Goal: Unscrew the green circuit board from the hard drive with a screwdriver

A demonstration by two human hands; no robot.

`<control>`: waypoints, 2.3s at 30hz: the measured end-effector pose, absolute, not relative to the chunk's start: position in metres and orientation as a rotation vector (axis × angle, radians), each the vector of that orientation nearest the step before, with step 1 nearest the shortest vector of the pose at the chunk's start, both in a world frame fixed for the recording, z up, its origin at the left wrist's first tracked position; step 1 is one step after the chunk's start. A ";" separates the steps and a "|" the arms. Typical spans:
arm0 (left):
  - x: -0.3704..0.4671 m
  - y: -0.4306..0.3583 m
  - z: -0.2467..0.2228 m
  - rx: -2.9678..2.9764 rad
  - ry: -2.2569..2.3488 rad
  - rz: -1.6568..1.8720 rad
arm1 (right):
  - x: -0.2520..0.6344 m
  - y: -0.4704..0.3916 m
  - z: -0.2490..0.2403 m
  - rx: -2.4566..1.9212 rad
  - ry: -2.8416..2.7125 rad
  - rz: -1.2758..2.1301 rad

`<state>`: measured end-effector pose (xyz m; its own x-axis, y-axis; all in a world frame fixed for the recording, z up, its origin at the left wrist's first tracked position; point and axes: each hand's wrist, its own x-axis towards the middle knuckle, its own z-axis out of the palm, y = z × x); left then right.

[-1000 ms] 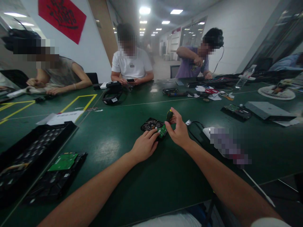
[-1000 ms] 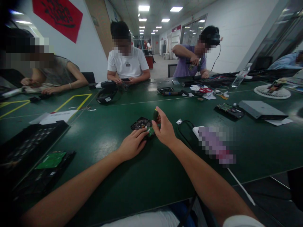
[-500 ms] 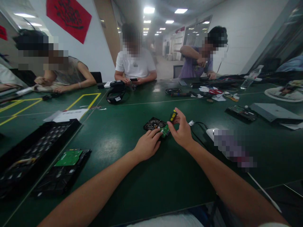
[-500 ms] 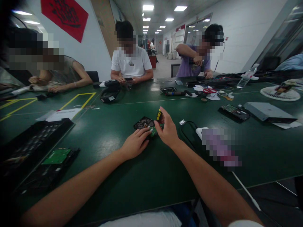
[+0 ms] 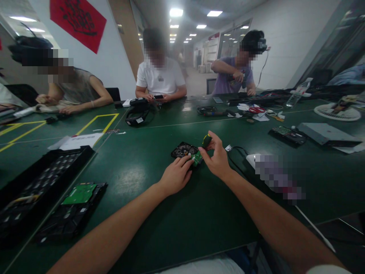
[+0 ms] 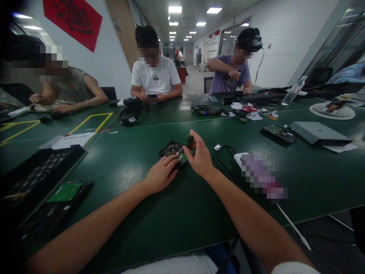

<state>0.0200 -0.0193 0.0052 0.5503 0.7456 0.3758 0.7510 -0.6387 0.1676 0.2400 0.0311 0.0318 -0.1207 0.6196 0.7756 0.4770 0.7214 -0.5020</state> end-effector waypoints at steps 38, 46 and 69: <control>0.020 -0.019 0.003 -2.755 -1.330 -0.665 | 0.242 0.030 0.034 -0.875 -1.833 0.187; 0.019 -0.019 0.002 -2.749 -1.328 -0.656 | 0.242 0.030 0.035 -0.882 -1.814 0.183; 0.019 -0.020 0.005 -2.752 -1.336 -0.651 | 0.242 0.029 0.035 -0.889 -1.809 0.214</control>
<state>0.0192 -0.0196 0.0050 0.5483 0.7488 0.3725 0.7547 -0.6349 0.1653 0.2416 0.0293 0.0354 -0.1637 0.6587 0.7344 0.4694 0.7068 -0.5293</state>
